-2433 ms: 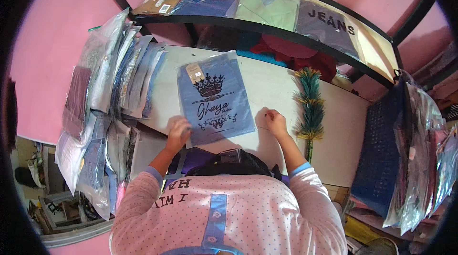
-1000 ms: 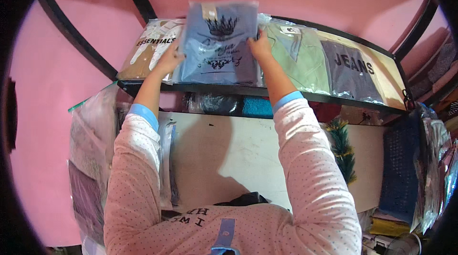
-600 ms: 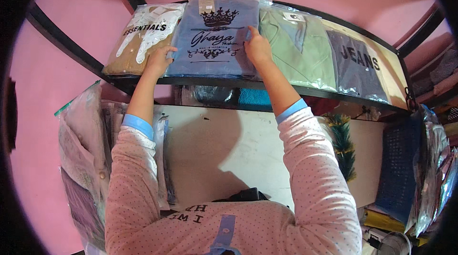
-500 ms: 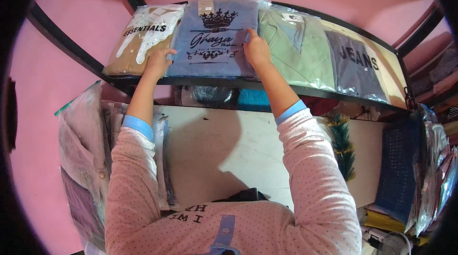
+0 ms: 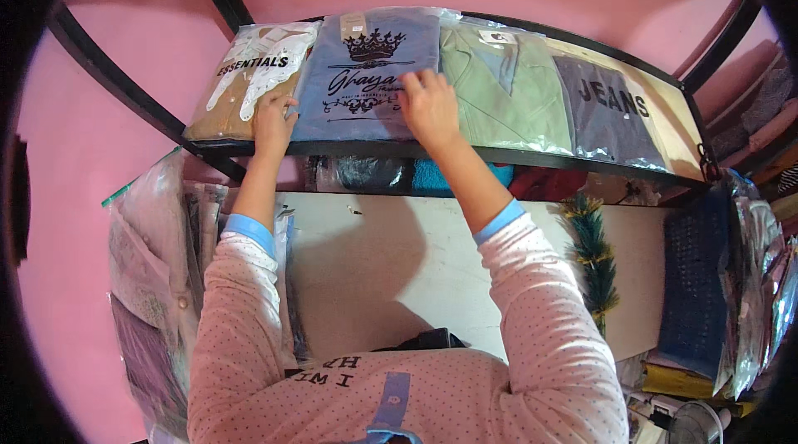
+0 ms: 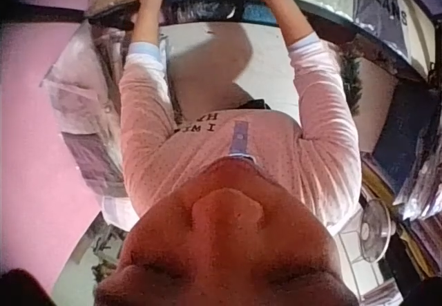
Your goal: Dusting off plastic-packaged garments using a duster and organizing them on shelves.
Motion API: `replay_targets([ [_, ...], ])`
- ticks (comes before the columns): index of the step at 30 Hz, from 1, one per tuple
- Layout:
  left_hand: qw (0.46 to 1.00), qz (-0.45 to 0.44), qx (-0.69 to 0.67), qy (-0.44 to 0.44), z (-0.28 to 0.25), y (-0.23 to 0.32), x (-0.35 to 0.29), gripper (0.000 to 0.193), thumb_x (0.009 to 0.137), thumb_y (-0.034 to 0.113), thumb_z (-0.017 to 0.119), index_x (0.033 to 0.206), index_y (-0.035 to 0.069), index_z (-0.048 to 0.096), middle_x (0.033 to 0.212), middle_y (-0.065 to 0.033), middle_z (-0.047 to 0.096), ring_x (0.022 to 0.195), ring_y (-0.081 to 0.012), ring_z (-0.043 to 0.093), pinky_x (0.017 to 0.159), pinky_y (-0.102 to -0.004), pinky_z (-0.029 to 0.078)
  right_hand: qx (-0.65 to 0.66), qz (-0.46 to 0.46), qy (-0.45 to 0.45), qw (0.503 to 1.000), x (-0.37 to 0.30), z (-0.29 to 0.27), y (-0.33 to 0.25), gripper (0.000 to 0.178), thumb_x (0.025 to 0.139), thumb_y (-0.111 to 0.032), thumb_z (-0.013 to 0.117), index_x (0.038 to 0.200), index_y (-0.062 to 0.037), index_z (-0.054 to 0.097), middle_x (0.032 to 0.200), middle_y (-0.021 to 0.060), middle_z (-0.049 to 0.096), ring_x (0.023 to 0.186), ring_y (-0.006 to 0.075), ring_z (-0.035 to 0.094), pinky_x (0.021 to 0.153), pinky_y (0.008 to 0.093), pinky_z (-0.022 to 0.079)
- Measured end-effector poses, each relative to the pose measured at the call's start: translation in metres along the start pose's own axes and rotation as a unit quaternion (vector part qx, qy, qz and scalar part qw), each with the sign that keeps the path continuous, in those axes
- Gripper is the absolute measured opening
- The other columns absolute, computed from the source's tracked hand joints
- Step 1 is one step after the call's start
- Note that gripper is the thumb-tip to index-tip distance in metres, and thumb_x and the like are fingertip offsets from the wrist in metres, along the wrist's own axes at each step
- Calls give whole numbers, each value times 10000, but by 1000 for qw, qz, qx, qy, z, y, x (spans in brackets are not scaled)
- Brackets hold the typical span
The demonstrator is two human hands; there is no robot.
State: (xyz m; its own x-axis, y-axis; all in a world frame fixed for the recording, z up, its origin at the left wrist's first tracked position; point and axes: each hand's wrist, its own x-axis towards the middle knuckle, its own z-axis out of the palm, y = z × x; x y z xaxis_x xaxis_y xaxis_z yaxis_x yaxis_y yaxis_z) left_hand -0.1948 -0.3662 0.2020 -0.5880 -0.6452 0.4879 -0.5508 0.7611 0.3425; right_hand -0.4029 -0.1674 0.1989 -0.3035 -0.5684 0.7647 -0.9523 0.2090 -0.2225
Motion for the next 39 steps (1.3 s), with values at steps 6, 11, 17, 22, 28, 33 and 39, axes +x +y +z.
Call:
replay_targets([
  [6,985,83,-85,126,6,35,-68,85,786,66,590,855,84,636,850,-103,607,835,-294,557,755,-387,433,-10,-34,-85,996,-50,-22,-20,241,729,-187,667,946,-118,591,935,68,551,883,260,524,788,443,395],
  [11,990,65,-119,-27,38,22,-190,275,752,99,625,1025,90,592,1079,-105,559,1017,-307,521,860,-419,415,44,-55,-49,996,-106,-64,-27,268,708,-136,665,964,-110,590,1075,67,531,1085,276,459,920,471,335],
  [17,986,-47,-79,-142,36,-3,-333,481,721,161,668,1181,136,532,1290,-132,445,1211,-363,390,978,-489,334,38,28,-191,980,-241,-104,11,296,688,-87,652,978,-85,590,1097,100,527,1079,313,461,909,462,359],
  [22,969,-92,-2,-230,-6,21,-401,463,730,187,671,1172,118,550,1356,-191,380,1275,-368,329,1020,-456,315,33,68,-263,962,-352,-142,22,347,739,-123,603,1082,-72,580,1158,131,514,1106,338,460,921,472,370],
  [28,945,-117,-44,-303,-28,42,-430,423,751,204,652,1156,119,564,1334,-190,406,1265,-378,335,1035,-417,320,85,47,-289,952,-388,-180,18,378,779,-138,540,1152,-79,563,1290,172,453,1195,401,399,980,495,334],
  [33,962,-111,-24,-248,-58,56,-432,371,774,187,636,1131,107,576,1285,-191,469,1212,-341,423,997,-405,364,87,33,-296,951,-383,-180,24,410,771,-161,518,1170,-71,548,1285,183,449,1191,397,398,969,504,339],
  [39,973,-110,-189,-72,-181,94,-396,328,802,64,590,1128,94,580,1192,-137,566,1124,-301,520,967,-366,389,111,28,-312,943,-378,-180,30,367,785,-151,511,1134,-49,563,1255,197,460,1174,399,399,970,491,344],
])
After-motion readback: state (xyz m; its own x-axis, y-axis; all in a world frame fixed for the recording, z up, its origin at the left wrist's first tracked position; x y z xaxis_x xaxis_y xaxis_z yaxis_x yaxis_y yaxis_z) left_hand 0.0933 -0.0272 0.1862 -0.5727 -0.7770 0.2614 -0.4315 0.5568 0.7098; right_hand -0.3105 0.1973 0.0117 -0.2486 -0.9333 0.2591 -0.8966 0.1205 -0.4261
